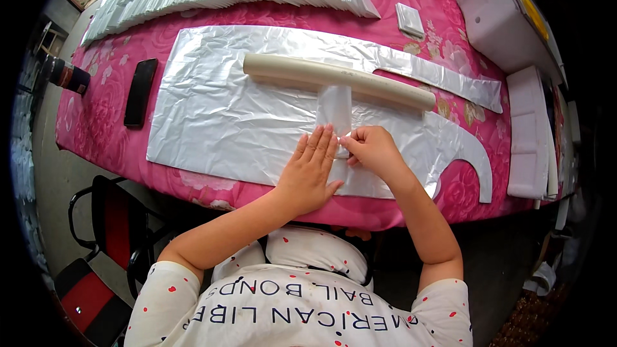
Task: The person repeatedly tears off small pieces of clear plastic film from a roll, folds them, and places them on a table. The person handles a roll of plastic film and small folded plastic pieces.
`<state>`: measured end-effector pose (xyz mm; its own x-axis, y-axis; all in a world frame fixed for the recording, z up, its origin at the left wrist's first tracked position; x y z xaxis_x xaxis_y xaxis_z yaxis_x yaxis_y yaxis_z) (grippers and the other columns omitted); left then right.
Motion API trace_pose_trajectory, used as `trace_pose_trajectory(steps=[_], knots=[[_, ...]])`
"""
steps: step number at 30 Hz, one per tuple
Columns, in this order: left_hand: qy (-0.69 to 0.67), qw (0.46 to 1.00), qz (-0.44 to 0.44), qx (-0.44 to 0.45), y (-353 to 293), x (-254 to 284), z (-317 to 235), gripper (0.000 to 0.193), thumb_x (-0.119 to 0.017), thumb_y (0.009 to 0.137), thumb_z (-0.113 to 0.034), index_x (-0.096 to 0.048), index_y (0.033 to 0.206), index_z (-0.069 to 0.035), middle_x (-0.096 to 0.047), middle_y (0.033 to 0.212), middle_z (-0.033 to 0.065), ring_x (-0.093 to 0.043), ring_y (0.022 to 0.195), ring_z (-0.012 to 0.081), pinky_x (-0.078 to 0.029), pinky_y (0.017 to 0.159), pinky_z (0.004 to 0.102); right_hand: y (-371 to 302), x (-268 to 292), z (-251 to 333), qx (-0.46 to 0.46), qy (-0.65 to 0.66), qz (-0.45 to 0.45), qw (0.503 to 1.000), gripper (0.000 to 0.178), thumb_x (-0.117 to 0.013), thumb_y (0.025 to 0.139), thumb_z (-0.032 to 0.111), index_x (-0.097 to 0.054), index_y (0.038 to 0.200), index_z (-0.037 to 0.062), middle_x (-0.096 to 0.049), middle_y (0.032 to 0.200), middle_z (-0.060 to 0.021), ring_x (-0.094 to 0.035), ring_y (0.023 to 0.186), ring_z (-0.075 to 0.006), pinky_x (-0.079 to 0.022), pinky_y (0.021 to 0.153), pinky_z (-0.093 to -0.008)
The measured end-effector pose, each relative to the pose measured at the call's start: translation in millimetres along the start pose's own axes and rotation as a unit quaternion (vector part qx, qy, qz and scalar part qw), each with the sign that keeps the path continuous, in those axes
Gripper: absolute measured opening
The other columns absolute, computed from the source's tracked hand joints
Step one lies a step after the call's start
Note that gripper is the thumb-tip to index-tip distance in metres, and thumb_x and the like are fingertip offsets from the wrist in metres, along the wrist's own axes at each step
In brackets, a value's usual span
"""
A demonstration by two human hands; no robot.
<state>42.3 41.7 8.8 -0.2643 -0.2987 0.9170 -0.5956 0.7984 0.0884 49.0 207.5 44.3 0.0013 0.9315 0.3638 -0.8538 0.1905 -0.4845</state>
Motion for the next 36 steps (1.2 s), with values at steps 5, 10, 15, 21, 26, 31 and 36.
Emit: trace_pose_trajectory(steps=[5,10,15,21,26,31,36], knots=[[0.005,1.000,-0.003,0.010,-1.8,-1.6,-0.3,0.078,-0.056,0.081,-0.038,-0.026,0.137,0.007,-0.019,0.146,0.0240,-0.015,0.138,0.0353,-0.011,0.112,0.0446,-14.8,-8.4,0.4,0.098,-0.153,-0.103,0.978,0.023,-0.071,0.074,0.020,-0.058,0.077,0.0009,-0.064,0.073,-0.0093,-0.062,0.061,-0.0180,-0.048,0.056,-0.0291],[0.027,0.999,-0.026,-0.003,-0.4,0.3,3.6,0.073,-0.058,0.080,-0.037,-0.034,0.133,0.007,-0.027,0.144,0.0222,-0.023,0.136,0.0318,-0.017,0.110,0.0421,-19.5,-12.1,-14.0,0.301,-0.289,-0.225,0.881,0.038,-0.072,0.070,0.017,-0.059,0.102,0.0036,-0.060,0.106,-0.0125,-0.059,0.093,-0.0242,-0.047,0.078,-0.0364],[0.003,0.998,-0.062,-0.016,6.6,10.6,10.7,0.061,-0.061,0.077,-0.028,-0.045,0.125,0.006,-0.042,0.134,0.0196,-0.038,0.127,0.0296,-0.028,0.105,0.0395,-6.8,-11.7,-25.9,0.483,-0.407,-0.167,0.757,0.048,-0.069,0.070,0.013,-0.057,0.115,0.0040,-0.056,0.119,-0.0120,-0.052,0.112,-0.0277,-0.039,0.097,-0.0405],[0.027,0.992,-0.116,-0.041,13.2,11.4,16.8,0.053,-0.062,0.073,-0.015,-0.050,0.121,0.003,-0.052,0.125,0.0162,-0.050,0.115,0.0283,-0.039,0.096,0.0381,1.0,-0.2,-16.4,0.435,-0.316,-0.077,0.839,0.047,-0.062,0.071,0.004,-0.056,0.117,0.0043,-0.054,0.125,-0.0110,-0.049,0.118,-0.0294,-0.039,0.100,-0.0395],[0.095,0.985,-0.125,-0.075,19.3,10.3,22.2,0.043,-0.058,0.073,-0.006,-0.054,0.115,0.002,-0.057,0.119,0.0137,-0.055,0.109,0.0255,-0.044,0.090,0.0356,4.9,5.9,-13.9,0.444,-0.294,-0.065,0.844,0.045,-0.057,0.070,-0.002,-0.057,0.115,0.0022,-0.056,0.123,-0.0122,-0.050,0.116,-0.0304,-0.040,0.099,-0.0386],[0.066,0.987,-0.112,-0.091,21.5,17.4,24.5,0.038,-0.057,0.074,-0.005,-0.057,0.111,0.001,-0.059,0.117,0.0127,-0.058,0.105,0.0243,-0.046,0.087,0.0350,8.7,5.8,-15.5,0.453,-0.251,-0.085,0.851,0.042,-0.054,0.067,-0.009,-0.062,0.106,0.0023,-0.060,0.114,-0.0115,-0.054,0.110,-0.0302,-0.044,0.093,-0.0374],[-0.060,0.987,-0.086,-0.124,-4.8,21.4,23.8,0.038,-0.061,0.072,-0.004,-0.059,0.110,-0.002,-0.060,0.115,0.0119,-0.059,0.103,0.0243,-0.049,0.084,0.0358,-2.3,-2.8,-21.8,0.492,-0.232,-0.092,0.834,0.033,-0.058,0.064,-0.010,-0.065,0.093,0.0041,-0.065,0.098,-0.0078,-0.060,0.092,-0.0263,-0.050,0.078,-0.0342]])
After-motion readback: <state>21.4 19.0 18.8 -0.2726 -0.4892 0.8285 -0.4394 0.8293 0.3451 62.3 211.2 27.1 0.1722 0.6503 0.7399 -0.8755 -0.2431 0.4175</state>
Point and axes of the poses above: each hand's wrist, its own y-axis towards the middle knuckle, its own x-axis out of the back of the hand, z = x × y, the point moved 1 cm from there along y, towards the middle knuckle
